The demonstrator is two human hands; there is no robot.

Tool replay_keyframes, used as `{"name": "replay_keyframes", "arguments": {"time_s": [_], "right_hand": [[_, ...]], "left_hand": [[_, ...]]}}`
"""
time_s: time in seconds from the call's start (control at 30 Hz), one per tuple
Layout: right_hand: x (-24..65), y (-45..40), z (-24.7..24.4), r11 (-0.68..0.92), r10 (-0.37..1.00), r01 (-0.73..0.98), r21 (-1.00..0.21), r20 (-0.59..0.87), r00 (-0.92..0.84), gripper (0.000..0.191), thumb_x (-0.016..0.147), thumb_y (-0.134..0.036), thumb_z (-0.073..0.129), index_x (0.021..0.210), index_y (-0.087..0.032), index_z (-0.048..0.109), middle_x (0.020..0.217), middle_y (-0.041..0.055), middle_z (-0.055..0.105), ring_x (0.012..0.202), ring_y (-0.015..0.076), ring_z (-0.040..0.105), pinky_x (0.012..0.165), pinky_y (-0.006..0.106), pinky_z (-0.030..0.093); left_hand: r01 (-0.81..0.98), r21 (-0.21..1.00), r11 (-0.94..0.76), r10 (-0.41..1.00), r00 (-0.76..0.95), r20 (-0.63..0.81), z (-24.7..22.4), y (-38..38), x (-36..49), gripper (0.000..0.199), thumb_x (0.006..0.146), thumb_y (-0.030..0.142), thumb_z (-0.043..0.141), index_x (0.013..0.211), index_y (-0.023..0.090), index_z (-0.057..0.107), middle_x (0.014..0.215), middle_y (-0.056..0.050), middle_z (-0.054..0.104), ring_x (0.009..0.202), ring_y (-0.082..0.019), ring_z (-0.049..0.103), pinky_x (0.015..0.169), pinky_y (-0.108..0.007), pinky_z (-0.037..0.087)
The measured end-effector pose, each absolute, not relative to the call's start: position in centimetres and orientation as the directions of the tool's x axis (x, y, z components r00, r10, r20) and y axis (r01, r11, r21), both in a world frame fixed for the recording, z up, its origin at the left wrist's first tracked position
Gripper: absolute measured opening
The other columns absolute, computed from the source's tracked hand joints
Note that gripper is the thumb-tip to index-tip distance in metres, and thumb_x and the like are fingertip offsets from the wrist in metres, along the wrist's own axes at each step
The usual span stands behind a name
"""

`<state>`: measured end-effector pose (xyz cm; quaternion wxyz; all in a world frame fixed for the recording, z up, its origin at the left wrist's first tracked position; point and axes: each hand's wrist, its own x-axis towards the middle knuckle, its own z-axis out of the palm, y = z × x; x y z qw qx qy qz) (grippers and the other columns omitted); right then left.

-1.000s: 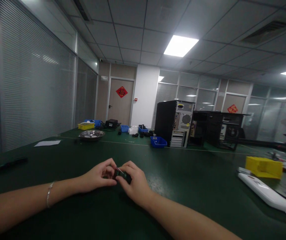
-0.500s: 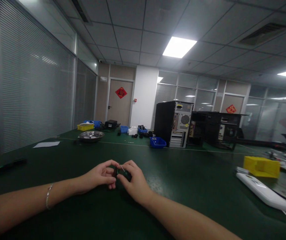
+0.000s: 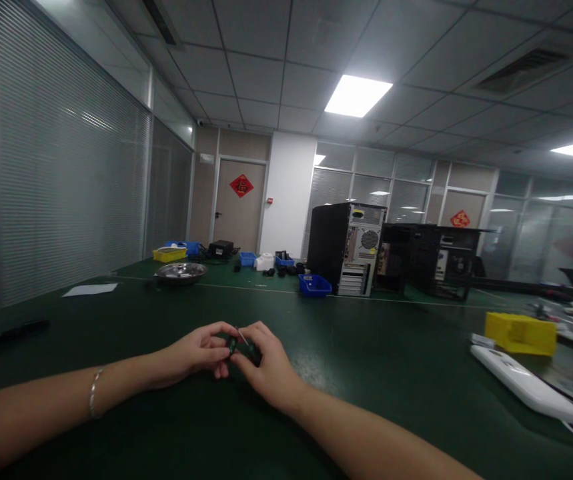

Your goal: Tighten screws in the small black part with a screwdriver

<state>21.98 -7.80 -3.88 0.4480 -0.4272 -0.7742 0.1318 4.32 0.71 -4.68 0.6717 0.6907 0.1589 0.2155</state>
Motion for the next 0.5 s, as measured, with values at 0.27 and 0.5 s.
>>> {"name": "replay_keyframes", "arguments": {"time_s": [0.27, 0.5], "right_hand": [[21.9, -9.2, -2.2, 0.479, 0.877, 0.267, -0.836, 0.471, -0.096, 0.018, 0.081, -0.034, 0.056, 0.088, -0.017, 0.057, 0.073, -0.0005, 0.055, 0.044, 0.0052, 0.045, 0.040, 0.018, 0.037], [19.6, -16.8, 3.0, 0.243, 0.785, -0.314, -0.918, 0.376, -0.493, 0.012, 0.078, -0.027, 0.060, 0.072, -0.017, 0.056, 0.074, 0.0001, 0.057, 0.045, 0.0034, 0.048, 0.038, 0.015, 0.036]], "left_hand": [[-0.114, 0.993, -0.012, 0.582, 0.807, 0.100, -3.6, 1.4, 3.9, 0.036, 0.079, 0.029, 0.057, 0.110, 0.016, 0.046, 0.099, -0.011, 0.063, 0.071, -0.014, 0.059, 0.064, -0.028, 0.043], [-0.168, 0.973, -0.156, 0.830, 0.511, 0.221, -3.1, 9.9, 0.3, 0.028, 0.077, 0.023, 0.059, 0.103, 0.011, 0.057, 0.103, -0.012, 0.062, 0.073, -0.013, 0.058, 0.067, -0.025, 0.045]]}}
